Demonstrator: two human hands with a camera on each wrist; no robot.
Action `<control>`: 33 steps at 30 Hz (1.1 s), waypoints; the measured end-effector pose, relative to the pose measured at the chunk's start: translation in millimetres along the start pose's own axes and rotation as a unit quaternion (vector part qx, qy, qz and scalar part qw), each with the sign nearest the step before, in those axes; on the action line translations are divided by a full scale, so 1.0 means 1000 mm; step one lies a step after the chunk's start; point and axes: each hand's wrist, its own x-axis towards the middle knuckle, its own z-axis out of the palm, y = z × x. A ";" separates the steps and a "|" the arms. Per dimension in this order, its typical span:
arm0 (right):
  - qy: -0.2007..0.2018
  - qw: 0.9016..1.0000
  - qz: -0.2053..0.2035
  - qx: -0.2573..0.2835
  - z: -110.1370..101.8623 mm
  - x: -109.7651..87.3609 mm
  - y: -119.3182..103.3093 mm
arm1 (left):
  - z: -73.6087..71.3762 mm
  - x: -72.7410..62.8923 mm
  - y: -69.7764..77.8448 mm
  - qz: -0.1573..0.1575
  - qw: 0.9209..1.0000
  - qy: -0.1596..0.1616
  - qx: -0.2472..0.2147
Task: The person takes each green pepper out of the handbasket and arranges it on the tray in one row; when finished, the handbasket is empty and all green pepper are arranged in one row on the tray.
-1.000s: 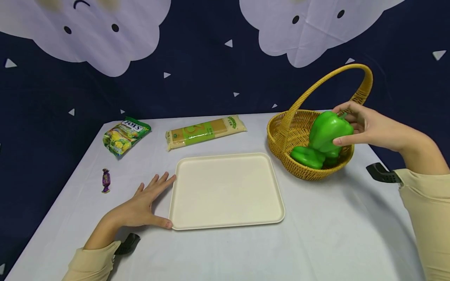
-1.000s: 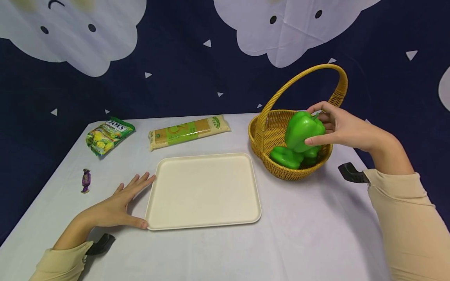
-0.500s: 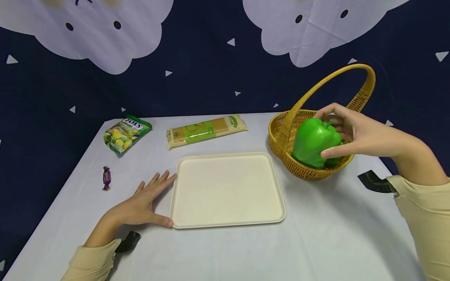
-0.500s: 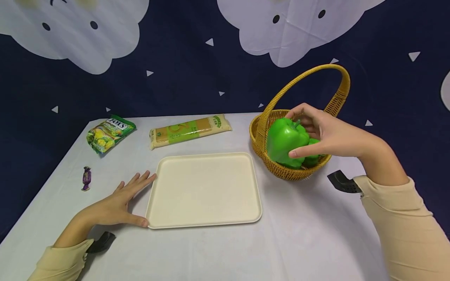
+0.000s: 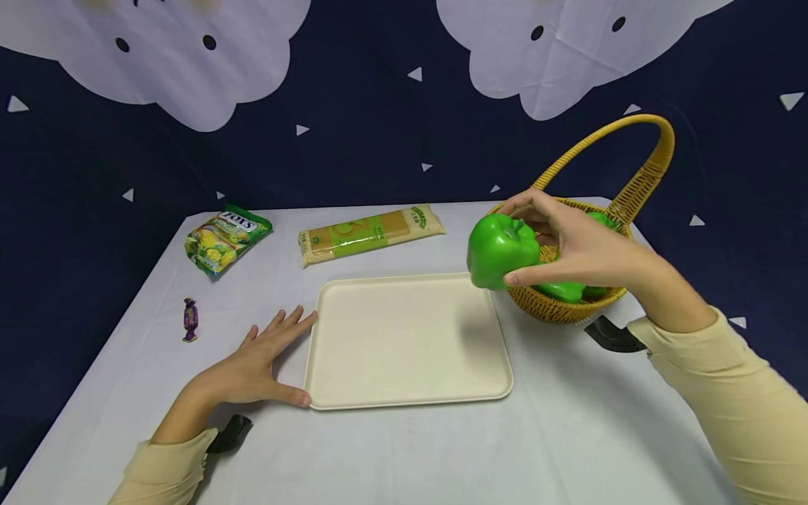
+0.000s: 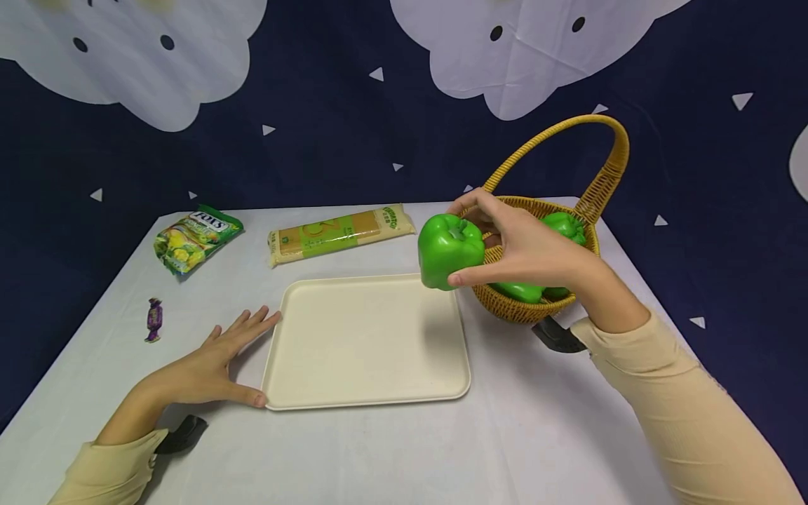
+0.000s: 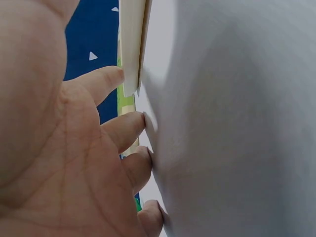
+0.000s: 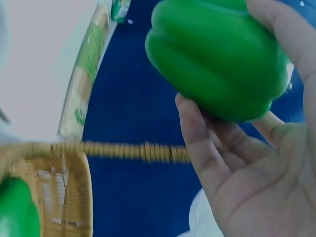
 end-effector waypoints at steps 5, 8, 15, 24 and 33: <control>-0.005 1.000 0.012 -0.005 0.016 0.014 -0.007 | 0.000 -0.001 0.001 0.000 1.000 0.000 0.002; -0.006 1.000 0.009 0.006 0.026 0.024 -0.006 | -0.001 -0.001 0.001 -0.001 1.000 0.002 0.002; 0.001 1.000 0.006 0.025 0.053 0.049 0.001 | -0.001 -0.001 0.002 -0.001 1.000 0.002 -0.001; -0.016 0.999 -0.026 0.044 0.080 0.073 0.000 | 0.000 -0.001 0.001 0.000 1.000 0.008 0.006; -0.044 0.997 -0.027 0.051 0.101 0.091 -0.002 | 0.001 0.000 0.000 0.001 1.000 0.010 0.006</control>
